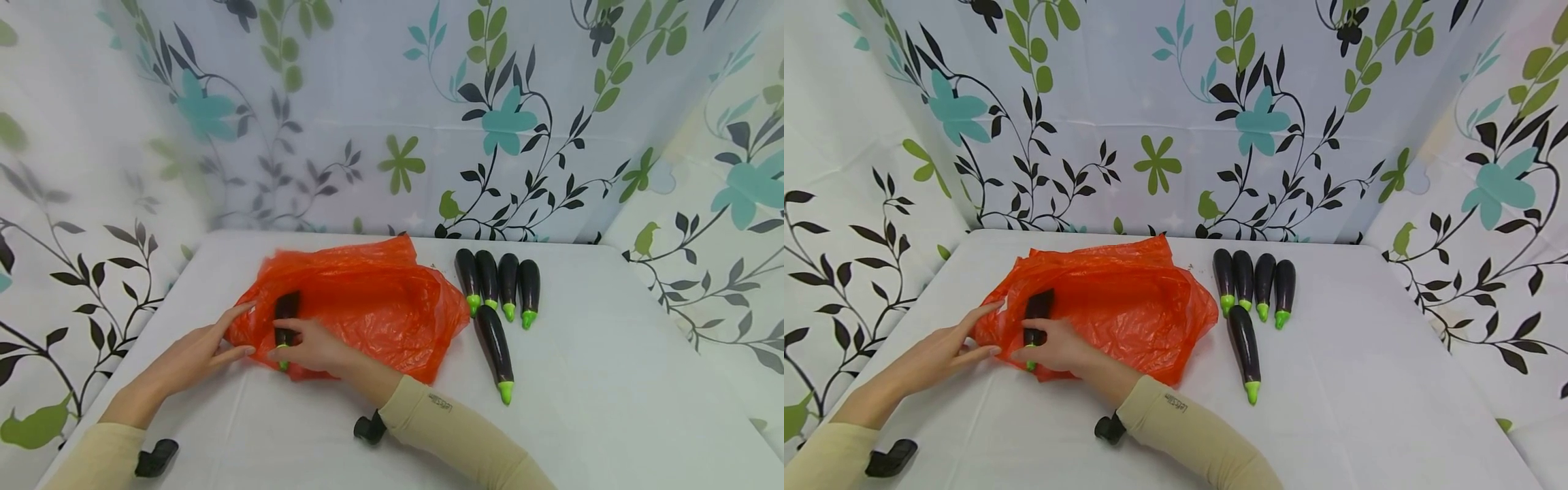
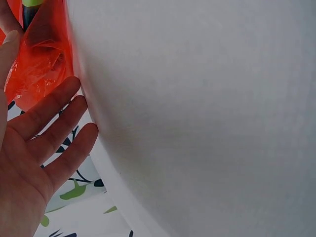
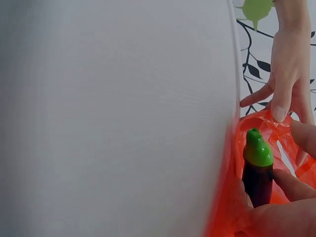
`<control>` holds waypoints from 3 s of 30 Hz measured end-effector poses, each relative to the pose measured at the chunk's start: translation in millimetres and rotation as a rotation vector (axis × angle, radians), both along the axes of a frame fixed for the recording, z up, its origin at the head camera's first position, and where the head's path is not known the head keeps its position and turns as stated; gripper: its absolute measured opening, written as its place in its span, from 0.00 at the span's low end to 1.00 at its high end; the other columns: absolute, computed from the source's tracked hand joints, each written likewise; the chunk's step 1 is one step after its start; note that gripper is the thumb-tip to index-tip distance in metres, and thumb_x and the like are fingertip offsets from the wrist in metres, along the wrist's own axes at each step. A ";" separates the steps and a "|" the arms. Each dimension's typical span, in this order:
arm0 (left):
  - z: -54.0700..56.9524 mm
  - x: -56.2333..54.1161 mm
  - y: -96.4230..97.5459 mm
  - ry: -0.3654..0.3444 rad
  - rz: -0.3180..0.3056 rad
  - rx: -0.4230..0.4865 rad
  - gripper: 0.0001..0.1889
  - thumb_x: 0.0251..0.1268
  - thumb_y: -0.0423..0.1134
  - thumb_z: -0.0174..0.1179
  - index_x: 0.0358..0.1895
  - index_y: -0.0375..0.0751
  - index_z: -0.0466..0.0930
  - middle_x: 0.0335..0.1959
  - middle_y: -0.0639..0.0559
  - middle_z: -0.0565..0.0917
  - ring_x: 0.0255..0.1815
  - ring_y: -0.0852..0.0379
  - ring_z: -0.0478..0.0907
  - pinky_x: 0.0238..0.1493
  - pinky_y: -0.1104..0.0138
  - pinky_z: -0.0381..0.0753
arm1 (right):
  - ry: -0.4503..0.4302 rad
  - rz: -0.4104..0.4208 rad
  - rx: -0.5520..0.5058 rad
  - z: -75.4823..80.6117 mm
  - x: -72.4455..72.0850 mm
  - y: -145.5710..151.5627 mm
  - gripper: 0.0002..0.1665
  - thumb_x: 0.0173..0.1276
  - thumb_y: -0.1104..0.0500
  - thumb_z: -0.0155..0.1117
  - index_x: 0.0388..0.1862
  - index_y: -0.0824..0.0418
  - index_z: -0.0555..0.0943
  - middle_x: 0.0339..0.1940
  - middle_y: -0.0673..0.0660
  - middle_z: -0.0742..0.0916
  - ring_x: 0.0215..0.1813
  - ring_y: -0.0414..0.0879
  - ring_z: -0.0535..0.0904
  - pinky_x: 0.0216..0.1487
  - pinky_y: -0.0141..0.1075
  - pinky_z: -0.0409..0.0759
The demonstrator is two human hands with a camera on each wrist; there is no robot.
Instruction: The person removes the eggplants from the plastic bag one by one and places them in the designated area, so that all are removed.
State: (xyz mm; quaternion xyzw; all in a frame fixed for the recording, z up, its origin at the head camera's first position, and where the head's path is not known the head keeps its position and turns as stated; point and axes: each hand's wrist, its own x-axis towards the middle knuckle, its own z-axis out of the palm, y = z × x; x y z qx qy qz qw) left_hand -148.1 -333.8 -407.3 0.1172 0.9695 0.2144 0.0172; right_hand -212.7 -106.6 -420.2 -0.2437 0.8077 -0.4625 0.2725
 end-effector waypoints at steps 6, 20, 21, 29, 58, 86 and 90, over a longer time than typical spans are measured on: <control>0.2 -0.5 -0.7 0.000 -0.002 0.001 0.42 0.64 0.53 0.64 0.75 0.52 0.49 0.22 0.57 0.71 0.24 0.63 0.69 0.30 0.63 0.71 | -0.066 -0.081 -0.079 0.0 1.8 9.1 0.30 0.63 0.50 0.71 0.65 0.44 0.77 0.46 0.43 0.81 0.45 0.39 0.76 0.42 0.34 0.79; -1.9 0.9 0.3 0.007 -0.003 0.006 0.41 0.64 0.51 0.65 0.75 0.51 0.50 0.22 0.58 0.72 0.24 0.64 0.69 0.29 0.64 0.70 | -0.070 -0.092 -0.111 5.5 4.8 49.1 0.22 0.65 0.50 0.70 0.58 0.39 0.81 0.49 0.41 0.80 0.52 0.42 0.74 0.43 0.36 0.79; -2.3 1.3 0.6 0.005 -0.001 0.007 0.41 0.64 0.51 0.65 0.75 0.50 0.50 0.22 0.58 0.72 0.24 0.65 0.69 0.29 0.64 0.71 | -0.071 -0.085 -0.119 5.8 5.1 52.6 0.22 0.65 0.51 0.69 0.58 0.40 0.81 0.49 0.42 0.80 0.52 0.42 0.74 0.43 0.37 0.79; -0.8 0.9 1.6 0.007 -0.003 0.005 0.41 0.64 0.50 0.65 0.74 0.49 0.51 0.23 0.58 0.72 0.25 0.64 0.69 0.29 0.64 0.71 | -0.067 -0.066 -0.125 12.6 8.7 79.5 0.21 0.67 0.52 0.68 0.59 0.41 0.80 0.52 0.46 0.79 0.55 0.46 0.73 0.45 0.39 0.80; 0.9 -1.3 0.2 -0.026 0.006 0.017 0.42 0.64 0.52 0.64 0.75 0.51 0.50 0.25 0.56 0.73 0.26 0.61 0.70 0.30 0.62 0.71 | -0.137 -0.141 -0.119 43.5 25.5 172.0 0.29 0.66 0.51 0.68 0.64 0.32 0.74 0.59 0.54 0.76 0.55 0.53 0.75 0.49 0.47 0.80; 0.4 -1.6 -0.4 -0.013 0.008 0.002 0.42 0.63 0.53 0.64 0.75 0.51 0.51 0.25 0.57 0.72 0.26 0.61 0.69 0.30 0.63 0.72 | 0.054 -0.350 -0.208 63.3 29.0 256.5 0.30 0.71 0.52 0.63 0.71 0.41 0.68 0.61 0.61 0.75 0.57 0.54 0.79 0.52 0.41 0.79; 0.2 -1.6 -0.7 -0.010 0.008 -0.001 0.42 0.63 0.53 0.64 0.75 0.52 0.51 0.25 0.57 0.73 0.26 0.62 0.70 0.30 0.63 0.72 | 0.081 -0.385 -0.197 64.6 31.6 271.5 0.31 0.72 0.52 0.62 0.71 0.43 0.68 0.61 0.62 0.74 0.58 0.55 0.79 0.52 0.41 0.79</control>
